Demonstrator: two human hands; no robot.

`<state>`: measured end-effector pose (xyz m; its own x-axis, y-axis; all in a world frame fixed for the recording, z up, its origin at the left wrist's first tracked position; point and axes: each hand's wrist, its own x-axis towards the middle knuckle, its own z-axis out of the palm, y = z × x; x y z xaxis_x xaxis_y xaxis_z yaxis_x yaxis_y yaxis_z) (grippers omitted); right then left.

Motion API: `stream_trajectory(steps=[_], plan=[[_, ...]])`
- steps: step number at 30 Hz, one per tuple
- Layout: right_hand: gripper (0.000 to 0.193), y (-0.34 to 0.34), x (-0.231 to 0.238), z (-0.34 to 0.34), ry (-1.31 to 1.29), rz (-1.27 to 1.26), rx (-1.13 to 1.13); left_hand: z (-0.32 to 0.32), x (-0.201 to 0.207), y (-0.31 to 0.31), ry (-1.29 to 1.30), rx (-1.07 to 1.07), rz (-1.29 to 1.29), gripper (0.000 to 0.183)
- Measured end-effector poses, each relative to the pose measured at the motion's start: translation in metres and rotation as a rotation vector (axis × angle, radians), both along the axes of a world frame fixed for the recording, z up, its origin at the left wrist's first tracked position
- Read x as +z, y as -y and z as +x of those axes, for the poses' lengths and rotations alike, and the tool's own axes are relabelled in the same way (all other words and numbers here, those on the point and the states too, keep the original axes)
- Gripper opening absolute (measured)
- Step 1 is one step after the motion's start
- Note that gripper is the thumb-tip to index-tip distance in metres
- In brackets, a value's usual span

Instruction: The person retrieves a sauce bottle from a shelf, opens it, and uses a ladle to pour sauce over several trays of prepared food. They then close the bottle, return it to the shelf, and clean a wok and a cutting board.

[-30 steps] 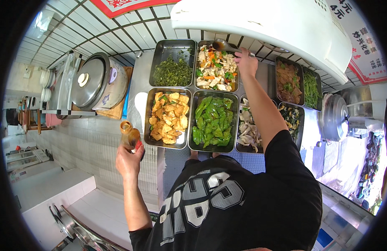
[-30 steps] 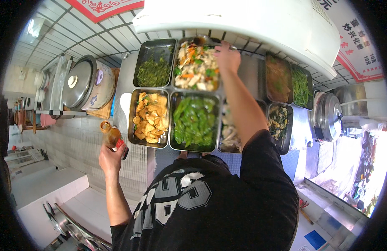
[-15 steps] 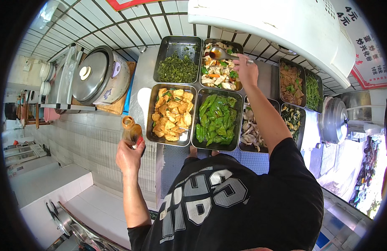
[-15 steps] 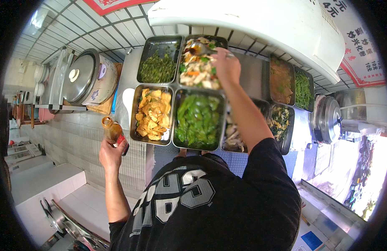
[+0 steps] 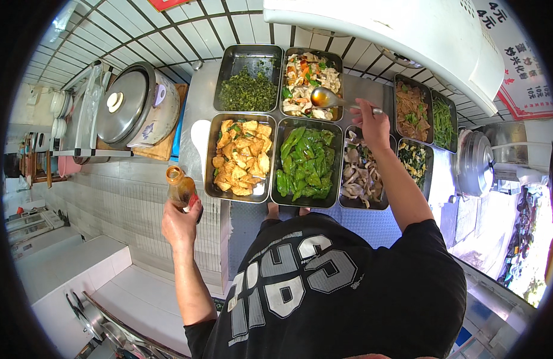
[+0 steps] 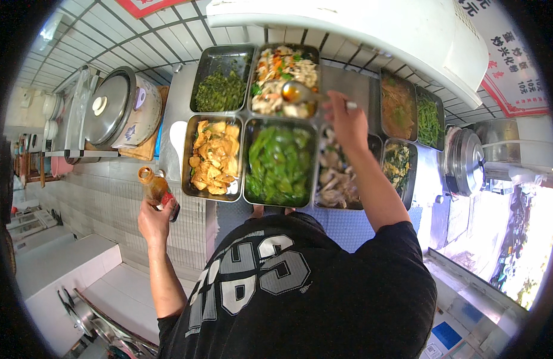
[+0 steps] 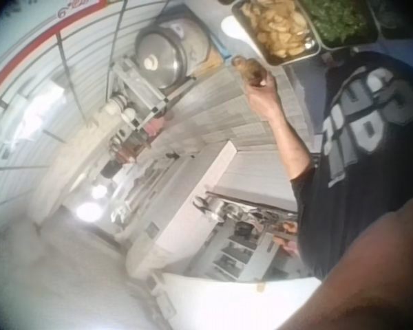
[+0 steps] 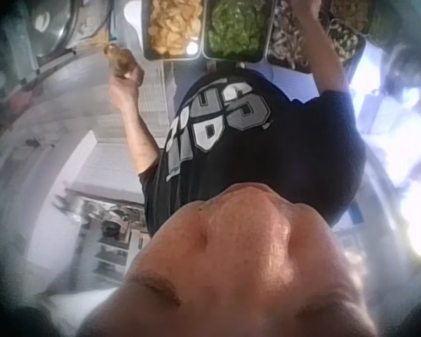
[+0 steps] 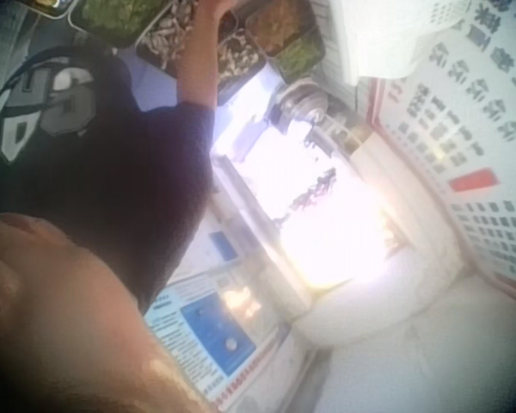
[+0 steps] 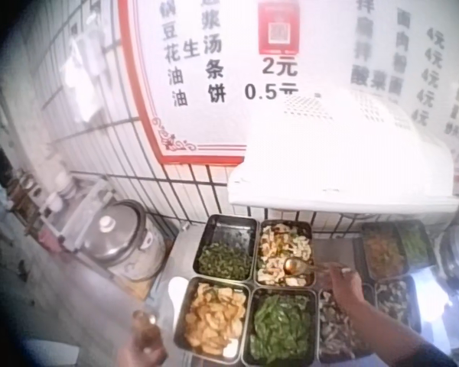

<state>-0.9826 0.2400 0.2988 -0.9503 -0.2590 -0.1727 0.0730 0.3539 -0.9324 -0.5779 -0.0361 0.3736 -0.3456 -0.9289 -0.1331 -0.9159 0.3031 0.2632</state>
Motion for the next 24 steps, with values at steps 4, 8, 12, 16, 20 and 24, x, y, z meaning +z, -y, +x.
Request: stream_trajectory(steps=[4, 8, 12, 16, 20, 24], plan=[[0.04, 0.009, 0.008, 0.013, 0.04, -0.011, -0.023, -0.001, 0.0, -0.001, 0.007, -0.023, 0.001, 0.045], [0.036, 0.03, 0.007, 0.031, -0.05, 0.147, 0.183, -0.007, 0.002, -0.004, 0.004, -0.039, 0.006, 0.044], [0.031, 0.016, 0.01, 0.022, -0.469, 0.35, 0.197, -0.005, 0.006, -0.006, -0.011, 0.001, 0.006, 0.044], [0.022, 0.002, 0.011, 0.004, -0.877, 0.446, 0.165, 0.0, 0.005, -0.008, 0.009, 0.009, 0.001, 0.045], [0.02, 0.021, -0.001, 0.004, -0.876, 0.756, 0.414, 0.004, 0.003, -0.01, -0.04, -0.008, 0.001, 0.045], [0.022, 0.048, -0.015, 0.006, -0.885, 0.733, 0.239, 0.007, 0.002, -0.01, -0.023, 0.018, 0.0, 0.045]])
